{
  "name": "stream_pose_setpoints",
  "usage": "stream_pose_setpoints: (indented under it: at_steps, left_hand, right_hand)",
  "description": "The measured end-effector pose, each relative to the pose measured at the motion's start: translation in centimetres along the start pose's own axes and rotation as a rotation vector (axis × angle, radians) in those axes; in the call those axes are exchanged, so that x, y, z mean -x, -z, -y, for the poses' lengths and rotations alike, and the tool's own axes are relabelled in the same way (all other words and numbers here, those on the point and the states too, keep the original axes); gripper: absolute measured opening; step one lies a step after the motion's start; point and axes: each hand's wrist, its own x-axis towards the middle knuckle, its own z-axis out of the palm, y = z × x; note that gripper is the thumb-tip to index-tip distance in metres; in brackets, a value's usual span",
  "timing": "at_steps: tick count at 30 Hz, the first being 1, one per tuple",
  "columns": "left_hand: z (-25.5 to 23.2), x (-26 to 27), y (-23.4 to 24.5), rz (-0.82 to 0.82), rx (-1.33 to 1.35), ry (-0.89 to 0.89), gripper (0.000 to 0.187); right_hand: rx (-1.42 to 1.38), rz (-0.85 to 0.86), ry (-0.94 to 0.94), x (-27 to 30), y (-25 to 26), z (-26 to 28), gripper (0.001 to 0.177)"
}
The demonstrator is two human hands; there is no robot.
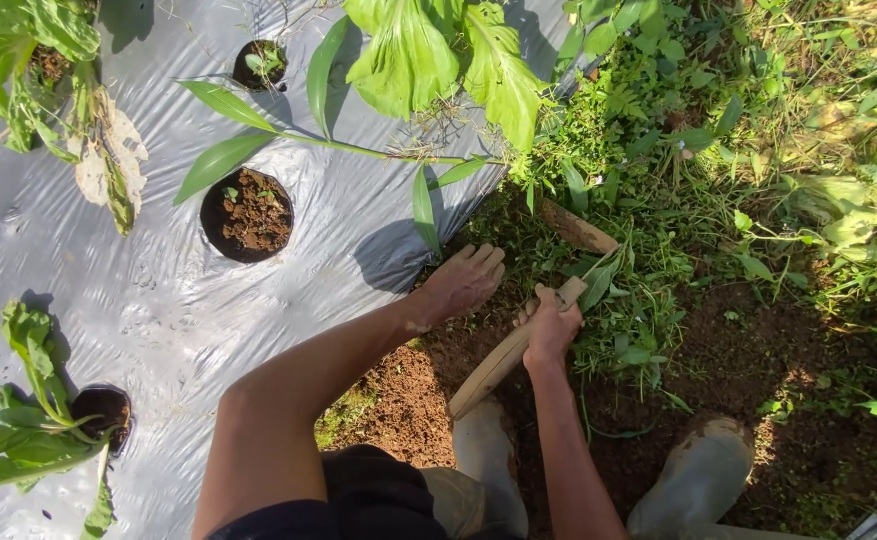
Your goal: The person uses a hand hoe to loosen soil and remove weeds from a garden bed. They pull the uprooted weeds by hand and discard them while working along a row of plants.
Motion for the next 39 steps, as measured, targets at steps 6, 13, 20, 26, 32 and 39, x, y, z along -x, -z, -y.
stream_pose_setpoints:
  at_steps: [6, 13, 20, 26, 32, 39]
  left_hand:
    - [0.5, -5.4, -3.7, -0.172, -0.062, 0.019, 0.062]
    - [1.4, -7.6, -1.9, -0.050, -0.071, 0.126, 0.069]
    - [0.9, -12.8, -10.1, -0.353, -0.081, 0.159, 0.032]
    - [3.0, -5.9, 2.7, -0.323, -0.021, 0.129, 0.026]
    - [1.4, -8.6, -4.9, -0.242, 0.071, 0.150, 0.021]
    - [1.6, -5.2, 0.5, -0.310, -0.064, 0.232, 0.009]
  right_hand:
    - [0.063, 0.068, 0.011, -1.3, 1.2, -0.3, 0.033]
    - [0.066, 0.035, 0.022, -0.5, 1.8, 1.6, 0.035]
    - [0.061, 0.022, 0.008, -0.5, 2.3, 3.3, 0.039]
    - [0.063, 0.037, 0.014, -0.7, 2.7, 3.4, 0.047]
    - [-0.008, 0.011, 0.044, -1.1, 1.8, 1.8, 0.046]
    - [0.016, 0.146, -0.098, 1.5, -0.7, -0.7, 0.029]
